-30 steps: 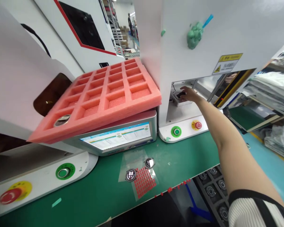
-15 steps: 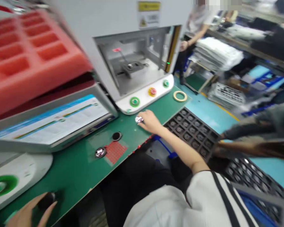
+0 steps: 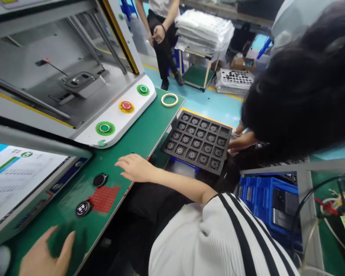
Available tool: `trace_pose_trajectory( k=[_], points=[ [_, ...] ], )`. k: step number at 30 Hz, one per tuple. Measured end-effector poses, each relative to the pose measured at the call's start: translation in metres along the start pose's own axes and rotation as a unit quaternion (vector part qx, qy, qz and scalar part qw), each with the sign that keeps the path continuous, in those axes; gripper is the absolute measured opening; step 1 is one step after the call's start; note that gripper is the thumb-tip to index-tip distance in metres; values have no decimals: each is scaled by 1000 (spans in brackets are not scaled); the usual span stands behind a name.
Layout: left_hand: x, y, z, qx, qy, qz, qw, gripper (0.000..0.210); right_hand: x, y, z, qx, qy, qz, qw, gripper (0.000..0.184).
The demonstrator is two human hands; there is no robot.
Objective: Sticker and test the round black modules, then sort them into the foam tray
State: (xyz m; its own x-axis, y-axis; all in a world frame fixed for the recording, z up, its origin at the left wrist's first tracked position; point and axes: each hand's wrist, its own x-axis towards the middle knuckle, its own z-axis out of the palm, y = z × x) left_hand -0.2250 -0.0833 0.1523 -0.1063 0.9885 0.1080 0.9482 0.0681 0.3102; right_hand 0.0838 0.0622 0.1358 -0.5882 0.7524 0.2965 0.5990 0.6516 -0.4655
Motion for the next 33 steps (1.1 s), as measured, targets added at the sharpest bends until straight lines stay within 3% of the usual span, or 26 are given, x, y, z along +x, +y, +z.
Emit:
trace_pose_trajectory(
  k=[3,5,8,10,14,21,26,30,33],
  points=[
    [27,17,4,52,-40,2,998,88,-19,-21,2,3,-1,-33,999,25],
    [38,22,3,82,-86,4,993,82,-35,-28,0,0,1,-47,999,23],
    [44,29,-2,123,-151,-44,980,68,-56,-27,-6,-11,9,-49,999,22],
    [46,35,-5,131,-172,-76,973,71,-68,-23,-10,-20,17,-41,999,23],
    [53,47,-3,106,-141,-81,981,83,-79,-22,-16,-33,25,-37,998,21],
    [74,55,3,106,-90,-146,979,40,-78,-31,-15,-35,2,-46,998,18],
    [71,68,-8,114,-113,-93,983,34,-72,-39,-10,-15,-27,-63,998,17],
    [61,62,-11,39,-110,-75,990,38,-54,-44,-12,11,-40,-88,995,15],
    [59,51,-8,-6,-90,-75,993,34,-22,-37,-13,33,-48,-102,993,16]
  ],
)
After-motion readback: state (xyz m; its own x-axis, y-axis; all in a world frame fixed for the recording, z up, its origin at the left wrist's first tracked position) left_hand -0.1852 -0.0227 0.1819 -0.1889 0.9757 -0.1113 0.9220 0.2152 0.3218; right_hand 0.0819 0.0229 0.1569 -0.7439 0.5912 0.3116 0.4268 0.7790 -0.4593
